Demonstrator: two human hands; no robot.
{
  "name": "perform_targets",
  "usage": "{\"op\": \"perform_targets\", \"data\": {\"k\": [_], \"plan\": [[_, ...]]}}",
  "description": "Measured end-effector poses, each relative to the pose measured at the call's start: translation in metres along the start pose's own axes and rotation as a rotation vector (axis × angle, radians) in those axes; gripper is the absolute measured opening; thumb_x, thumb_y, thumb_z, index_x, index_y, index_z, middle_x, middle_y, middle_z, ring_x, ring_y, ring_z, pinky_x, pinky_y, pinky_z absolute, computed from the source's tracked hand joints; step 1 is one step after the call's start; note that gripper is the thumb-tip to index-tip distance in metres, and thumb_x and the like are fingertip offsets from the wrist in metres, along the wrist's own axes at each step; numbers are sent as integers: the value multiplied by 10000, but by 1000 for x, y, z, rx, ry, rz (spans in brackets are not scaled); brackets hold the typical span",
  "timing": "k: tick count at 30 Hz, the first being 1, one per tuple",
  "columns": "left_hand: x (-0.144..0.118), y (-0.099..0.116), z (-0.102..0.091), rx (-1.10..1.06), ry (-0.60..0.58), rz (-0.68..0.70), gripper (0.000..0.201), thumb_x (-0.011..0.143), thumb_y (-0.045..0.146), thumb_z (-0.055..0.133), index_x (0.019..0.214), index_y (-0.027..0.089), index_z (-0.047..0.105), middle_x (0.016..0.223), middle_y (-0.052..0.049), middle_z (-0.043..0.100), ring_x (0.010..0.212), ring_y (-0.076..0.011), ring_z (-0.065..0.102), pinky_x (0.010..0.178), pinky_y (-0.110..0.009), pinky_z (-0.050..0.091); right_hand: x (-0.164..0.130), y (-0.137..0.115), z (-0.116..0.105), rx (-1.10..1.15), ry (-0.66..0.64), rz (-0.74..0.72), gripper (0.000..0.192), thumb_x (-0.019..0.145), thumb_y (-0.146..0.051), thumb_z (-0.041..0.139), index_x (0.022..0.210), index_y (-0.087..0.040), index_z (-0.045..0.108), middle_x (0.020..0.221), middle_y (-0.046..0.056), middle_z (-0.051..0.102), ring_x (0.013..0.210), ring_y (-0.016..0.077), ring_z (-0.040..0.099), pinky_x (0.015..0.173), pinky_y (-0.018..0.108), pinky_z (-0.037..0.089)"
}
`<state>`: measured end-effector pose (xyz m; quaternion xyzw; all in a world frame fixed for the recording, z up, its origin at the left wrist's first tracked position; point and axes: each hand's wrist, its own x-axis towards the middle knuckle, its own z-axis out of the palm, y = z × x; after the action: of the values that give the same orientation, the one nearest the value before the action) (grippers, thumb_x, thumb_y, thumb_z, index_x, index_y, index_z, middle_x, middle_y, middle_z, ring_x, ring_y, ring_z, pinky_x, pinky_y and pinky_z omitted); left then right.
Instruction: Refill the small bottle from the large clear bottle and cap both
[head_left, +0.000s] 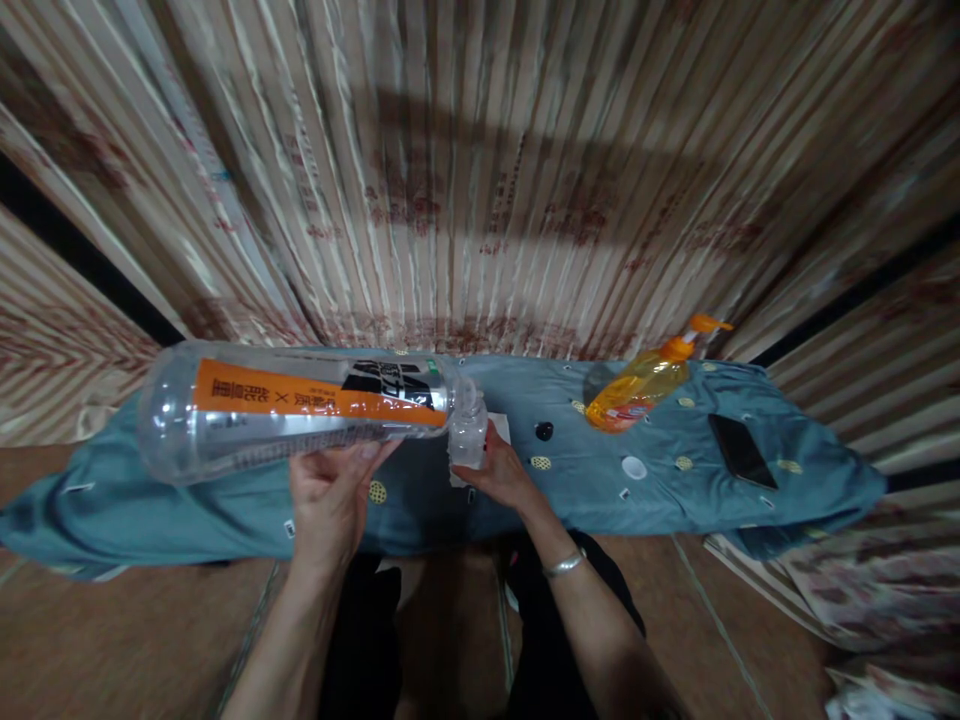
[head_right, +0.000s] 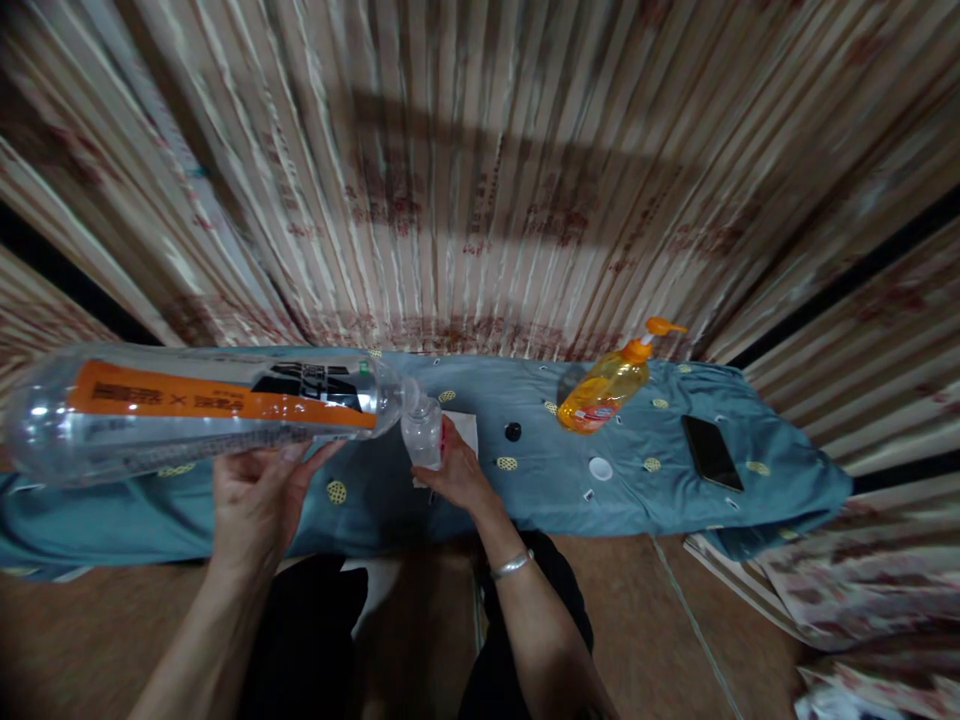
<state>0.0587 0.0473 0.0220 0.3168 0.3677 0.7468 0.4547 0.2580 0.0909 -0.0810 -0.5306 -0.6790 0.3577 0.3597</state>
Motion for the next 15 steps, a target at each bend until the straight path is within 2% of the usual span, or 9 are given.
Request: {"op": "perform_targets", "data": {"k": [10, 15], "plan": [[0, 1, 1, 23, -3, -5, 522, 492, 328, 978, 906, 252, 669, 706, 30, 723, 738, -231, 747, 851, -529, 633, 0, -1, 0, -5, -2, 20, 879, 707, -249, 811, 1465, -187, 369, 1284, 120, 679, 1211, 300, 657, 1066, 473, 498], [0, -3, -2, 12, 23, 8, 481, 489, 333, 980, 837, 241, 662, 692, 35, 713, 702, -210, 731, 851, -536, 633, -1, -2, 0, -1, -1, 17, 874, 711, -245, 808, 1467, -198, 372, 1265, 108, 688, 1183, 296, 671, 1048, 473, 510]]}}
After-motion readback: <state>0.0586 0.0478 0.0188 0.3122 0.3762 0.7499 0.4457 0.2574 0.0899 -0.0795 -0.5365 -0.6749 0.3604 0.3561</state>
